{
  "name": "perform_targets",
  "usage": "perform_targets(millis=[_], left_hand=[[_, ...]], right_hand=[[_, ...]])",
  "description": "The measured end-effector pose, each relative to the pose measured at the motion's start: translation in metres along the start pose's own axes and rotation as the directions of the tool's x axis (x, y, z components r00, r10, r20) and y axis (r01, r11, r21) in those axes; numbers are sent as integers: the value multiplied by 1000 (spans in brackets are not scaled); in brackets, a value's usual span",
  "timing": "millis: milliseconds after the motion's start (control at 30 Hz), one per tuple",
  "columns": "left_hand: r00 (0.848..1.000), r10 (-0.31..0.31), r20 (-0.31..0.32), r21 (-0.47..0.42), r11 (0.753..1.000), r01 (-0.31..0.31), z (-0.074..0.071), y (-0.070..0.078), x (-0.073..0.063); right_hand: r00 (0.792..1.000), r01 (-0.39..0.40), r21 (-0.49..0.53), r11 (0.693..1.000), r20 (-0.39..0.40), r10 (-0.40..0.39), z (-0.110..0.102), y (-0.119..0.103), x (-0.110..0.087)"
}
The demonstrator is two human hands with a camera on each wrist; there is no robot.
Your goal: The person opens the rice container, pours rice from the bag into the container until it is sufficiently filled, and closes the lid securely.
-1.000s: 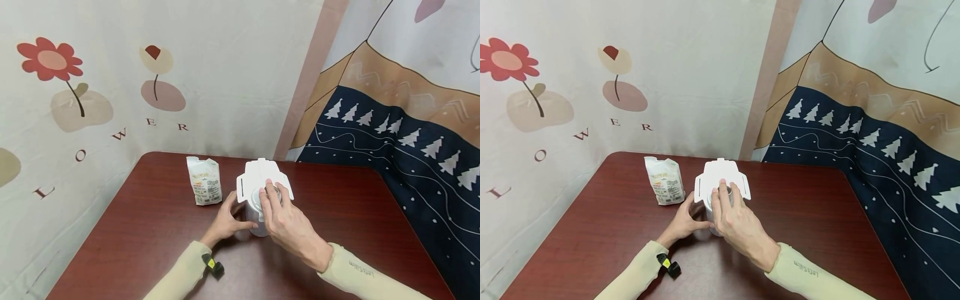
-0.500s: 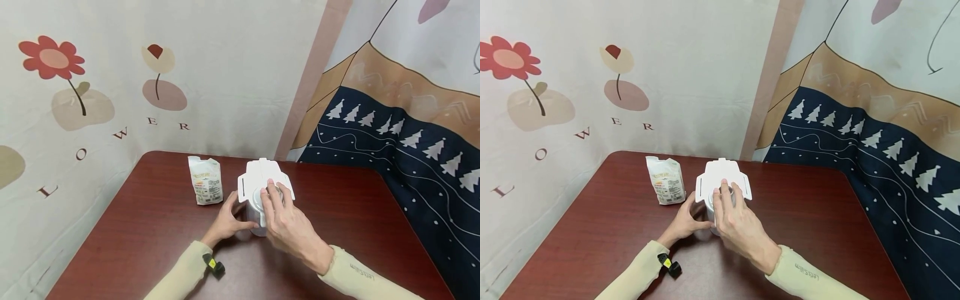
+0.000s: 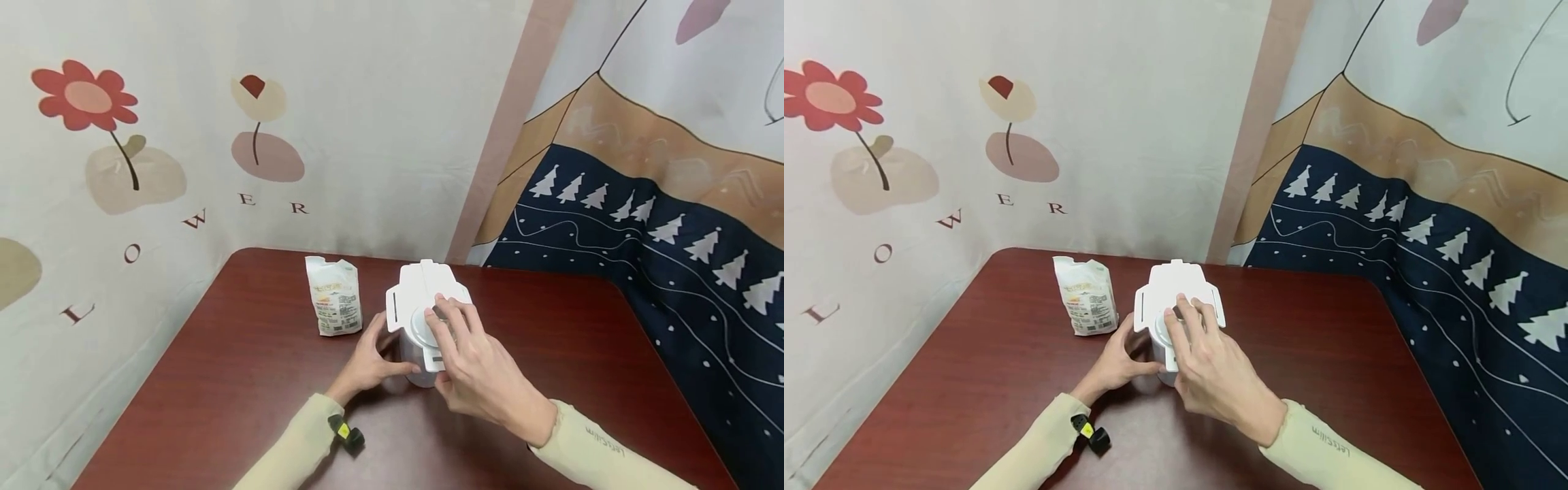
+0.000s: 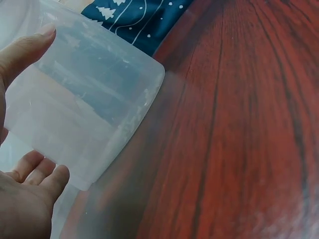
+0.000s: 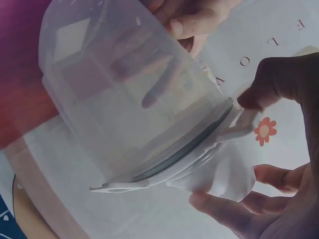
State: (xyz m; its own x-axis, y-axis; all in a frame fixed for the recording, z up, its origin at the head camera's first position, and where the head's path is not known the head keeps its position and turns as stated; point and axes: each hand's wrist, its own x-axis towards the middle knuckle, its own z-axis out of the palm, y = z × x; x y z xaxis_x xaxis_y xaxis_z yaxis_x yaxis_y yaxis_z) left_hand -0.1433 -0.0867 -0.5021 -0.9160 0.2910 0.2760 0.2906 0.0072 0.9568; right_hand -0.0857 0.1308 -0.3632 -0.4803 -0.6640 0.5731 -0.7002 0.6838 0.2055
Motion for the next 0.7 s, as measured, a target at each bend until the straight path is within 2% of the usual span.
perform_targets(millis=[267, 700], left_hand=[[1000, 1, 9, 27, 1000, -1, -2, 1, -1], [999, 24, 27, 42, 999, -25, -1, 1, -1]], right_hand=[[998, -29, 96, 995, 62, 23, -10, 3, 4], [987, -114, 245, 963, 140, 81, -21, 19, 10]])
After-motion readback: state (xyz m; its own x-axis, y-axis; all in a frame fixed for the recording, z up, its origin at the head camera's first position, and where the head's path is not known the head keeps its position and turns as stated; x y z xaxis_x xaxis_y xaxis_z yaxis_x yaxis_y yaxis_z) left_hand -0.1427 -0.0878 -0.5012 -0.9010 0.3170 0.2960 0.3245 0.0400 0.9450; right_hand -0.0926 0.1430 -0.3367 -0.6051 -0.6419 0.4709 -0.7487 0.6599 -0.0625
